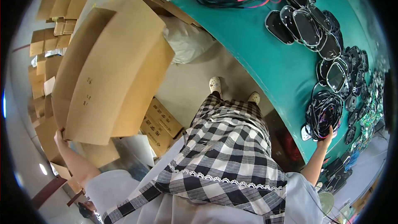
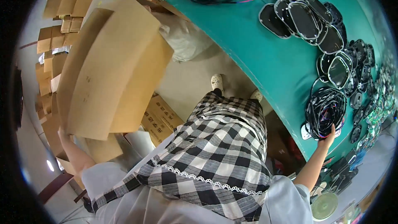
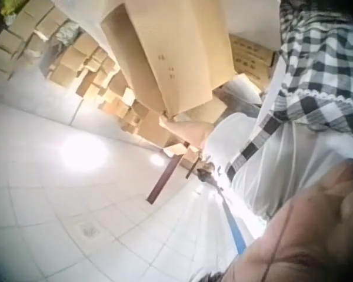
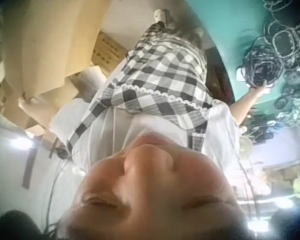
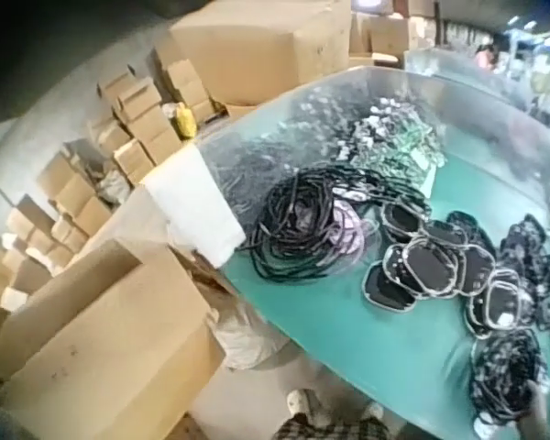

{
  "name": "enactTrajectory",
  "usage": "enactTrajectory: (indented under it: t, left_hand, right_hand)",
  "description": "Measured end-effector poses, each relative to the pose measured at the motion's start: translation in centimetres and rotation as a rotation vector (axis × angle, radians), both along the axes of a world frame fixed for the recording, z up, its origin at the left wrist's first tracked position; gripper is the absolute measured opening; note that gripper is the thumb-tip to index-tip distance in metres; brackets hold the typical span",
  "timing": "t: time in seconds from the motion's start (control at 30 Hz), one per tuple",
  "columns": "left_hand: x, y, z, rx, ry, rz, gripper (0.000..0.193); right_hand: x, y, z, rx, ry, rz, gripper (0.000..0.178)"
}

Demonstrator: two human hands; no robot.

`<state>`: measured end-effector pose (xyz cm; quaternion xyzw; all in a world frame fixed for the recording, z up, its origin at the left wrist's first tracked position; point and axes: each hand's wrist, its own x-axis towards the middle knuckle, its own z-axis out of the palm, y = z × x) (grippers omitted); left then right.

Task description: The person snaps rims onto lenses, moves a cardboard box aside, untangles wire harnesses, and threads the wires through plastic housing bases.

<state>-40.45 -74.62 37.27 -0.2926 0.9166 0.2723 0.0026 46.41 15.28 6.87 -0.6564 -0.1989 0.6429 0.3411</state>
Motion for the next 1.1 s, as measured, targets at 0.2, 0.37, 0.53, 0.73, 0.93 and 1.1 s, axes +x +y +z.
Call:
enactTrajectory:
  t: [0.2, 0.37, 0.53, 0.73, 0.93, 1.1]
  left_hand:
    - [0.9, -1.1, -6.2, 0.370, 0.307, 0.331, 0.028]
    - [-1.0, 24.3, -26.2, 0.813, 0.243, 0.229, 0.019]
    - [-2.1, 30.3, -34.4, 0.962, 0.227, 0.460, 0.012]
    - [1.4, 33.3, -32.8, 0.863, 0.030, 0.430, 0.028]
    - [-3.6, 22.4, -33.1, 0.969, -0.084, 0.411, 0.046]
    - [-7.6, 29.8, -29.2, 1.286, 0.114, 0.426, 0.044]
  right_hand:
    - [2.0, 2.1, -5.7, -0.090, 0.091, -0.120, 0.039]
    - [2.7, 1.9, -2.6, -0.083, 0.006, -0.211, 0.041]
    - [1.9, 1.1, -5.4, -0.038, 0.100, -0.251, 0.042]
    - [2.4, -2.0, -4.2, 0.014, -0.188, -0.240, 0.055]
    - [1.0, -1.1, -6.0, 0.013, -0.205, -0.164, 0.058]
    - [1.2, -1.6, -3.9, -0.023, -0.328, -0.200, 0.050]
